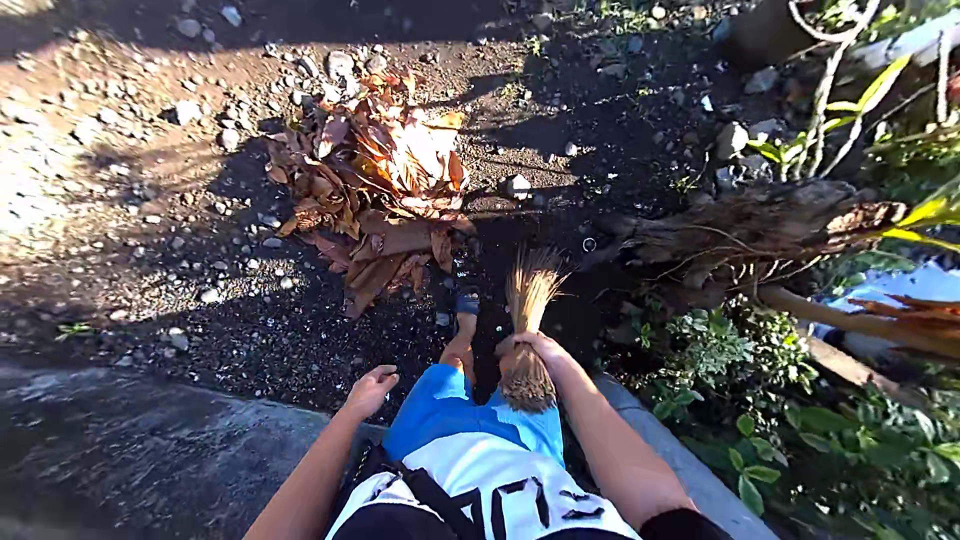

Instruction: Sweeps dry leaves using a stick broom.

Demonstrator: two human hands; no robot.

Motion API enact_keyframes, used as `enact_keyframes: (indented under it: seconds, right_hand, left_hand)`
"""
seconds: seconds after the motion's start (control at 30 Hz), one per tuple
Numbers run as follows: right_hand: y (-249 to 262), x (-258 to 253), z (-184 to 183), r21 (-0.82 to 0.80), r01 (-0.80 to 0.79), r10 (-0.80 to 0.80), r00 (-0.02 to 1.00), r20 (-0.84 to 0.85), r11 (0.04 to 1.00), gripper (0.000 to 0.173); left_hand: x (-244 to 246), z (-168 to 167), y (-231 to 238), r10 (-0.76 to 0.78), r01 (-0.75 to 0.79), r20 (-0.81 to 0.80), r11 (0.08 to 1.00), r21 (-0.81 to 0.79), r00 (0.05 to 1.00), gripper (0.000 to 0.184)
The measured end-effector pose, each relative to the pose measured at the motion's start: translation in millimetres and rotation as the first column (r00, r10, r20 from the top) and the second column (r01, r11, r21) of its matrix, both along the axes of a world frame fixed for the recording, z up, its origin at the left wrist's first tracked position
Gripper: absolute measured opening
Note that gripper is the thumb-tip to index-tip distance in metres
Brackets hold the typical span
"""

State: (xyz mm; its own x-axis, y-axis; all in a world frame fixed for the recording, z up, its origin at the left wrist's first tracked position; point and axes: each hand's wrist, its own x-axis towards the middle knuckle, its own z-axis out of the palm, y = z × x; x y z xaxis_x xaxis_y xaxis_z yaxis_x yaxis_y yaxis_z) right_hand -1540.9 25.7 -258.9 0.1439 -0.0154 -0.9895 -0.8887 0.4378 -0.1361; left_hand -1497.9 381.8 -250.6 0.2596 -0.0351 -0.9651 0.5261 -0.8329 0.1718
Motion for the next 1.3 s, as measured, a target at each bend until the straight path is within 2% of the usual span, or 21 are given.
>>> enact_keyframes:
  seconds: [0.1,0.23,0.27,0.33,0.37,0.43,0.5,0.57,0.6,0.63,0.67,0.77,0.83,0.87,0.9,1.0,1.1,1.17,1.2,1.23,1.3]
  right_hand:
    - [40.6,54.8,-19.5,0.202,-0.110,0.103,0.994,0.043,0.973,0.029]
    - [39.4,82.9,0.9,0.361,-0.088,0.053,0.993,0.108,0.928,0.022]
    - [30.4,78.8,13.0,0.354,-0.144,0.100,0.985,0.139,0.924,0.023]
    - [13.4,63.9,43.6,0.284,-0.323,0.273,0.941,0.201,0.903,0.045]
    - [7.8,57.8,60.6,0.255,-0.427,0.382,0.901,0.206,0.868,0.059]
    - [3.6,50.9,83.1,0.264,-0.588,0.557,0.809,0.188,0.765,0.071]
    - [11.8,51.0,77.0,0.333,-0.664,0.650,0.741,0.168,0.670,0.068]
    - [35.2,62.1,43.8,0.393,-0.709,0.719,0.678,0.154,0.585,0.050]
    - [51.3,73.3,22.6,0.377,-0.757,0.767,0.621,0.160,0.534,0.039]
    - [68.9,88.9,3.7,0.304,-0.837,0.836,0.519,0.178,0.455,0.031]
    - [84.9,105.5,-11.8,0.195,-0.916,0.905,0.386,0.182,0.351,0.032]
    - [109.4,134.9,-42.7,-0.116,-0.983,0.984,0.125,0.128,0.140,0.060]
    - [103.9,138.6,-39.1,-0.207,-0.978,0.995,-0.017,0.095,0.003,0.086]
    - [97.5,136.1,-28.8,-0.207,-0.978,0.995,-0.043,0.094,-0.022,0.092]
    - [89.2,128.1,-13.7,-0.184,-0.983,0.993,-0.021,0.115,0.000,0.093]
    - [66.0,99.8,37.0,-0.049,-0.988,0.972,0.136,0.191,0.148,0.094]
    - [65.9,88.8,47.6,0.083,-0.981,0.960,0.190,0.205,0.176,0.086]
    - [86.9,100.2,24.5,0.074,-0.989,0.971,0.139,0.197,0.127,0.072]
    - [101.1,109.9,8.8,0.028,-0.996,0.981,0.083,0.174,0.079,0.067]
    - [115.7,121.0,-5.3,-0.042,-0.999,0.991,0.008,0.131,0.014,0.067]
    - [136.6,139.7,-22.3,-0.176,-0.979,0.993,-0.114,0.040,-0.105,0.083]
  left_hand:
    - [-11.3,3.0,11.1,0.035,-0.034,-0.025,0.999,0.011,0.999,0.046]
    - [-31.8,5.1,38.2,0.185,-0.185,0.007,0.982,0.027,0.983,0.045]
    - [-39.3,5.1,44.4,0.232,-0.233,0.019,0.972,0.031,0.973,0.045]
    - [-54.8,3.5,55.0,0.317,-0.318,0.030,0.947,0.036,0.948,0.045]
    - [-62.9,2.5,58.4,0.366,-0.368,0.034,0.929,0.044,0.930,0.044]
    - [-81.2,-0.9,62.0,0.455,-0.456,0.029,0.888,0.059,0.890,0.044]
    - [-102.1,-6.6,61.5,0.508,-0.507,-0.006,0.860,0.061,0.861,0.044]
    - [-119.9,-9.1,57.9,0.528,-0.526,-0.044,0.848,0.063,0.848,0.045]
    - [-125.0,-7.5,55.9,0.531,-0.528,-0.056,0.847,0.064,0.846,0.045]
    - [-127.6,-4.4,53.6,0.529,-0.525,-0.064,0.849,0.064,0.847,0.046]
    - [-129.2,0.4,51.5,0.532,-0.529,-0.066,0.847,0.062,0.844,0.046]
    - [-132.6,9.6,54.8,0.575,-0.573,-0.015,0.817,0.061,0.818,0.045]
    - [-135.9,8.8,59.7,0.624,-0.623,0.014,0.780,0.054,0.782,0.045]
    - [-138.8,7.3,61.9,0.642,-0.642,0.018,0.765,0.048,0.767,0.045]
    - [-143.8,5.2,63.7,0.657,-0.657,0.017,0.753,0.042,0.754,0.045]
    - [-153.2,-0.8,66.3,0.691,-0.690,0.003,0.722,0.043,0.723,0.044]
    - [-157.9,-2.8,66.1,0.692,-0.690,-0.035,0.722,0.053,0.721,0.044]
    - [-157.9,-4.1,66.6,0.662,-0.660,-0.063,0.749,0.052,0.747,0.045]
    - [-157.5,-4.9,66.7,0.647,-0.645,-0.069,0.762,0.052,0.759,0.045]
    - [-154.7,-4.3,67.7,0.638,-0.636,-0.072,0.770,0.051,0.766,0.045]
    - [-145.4,-1.3,72.1,0.639,-0.637,-0.052,0.769,0.049,0.767,0.045]
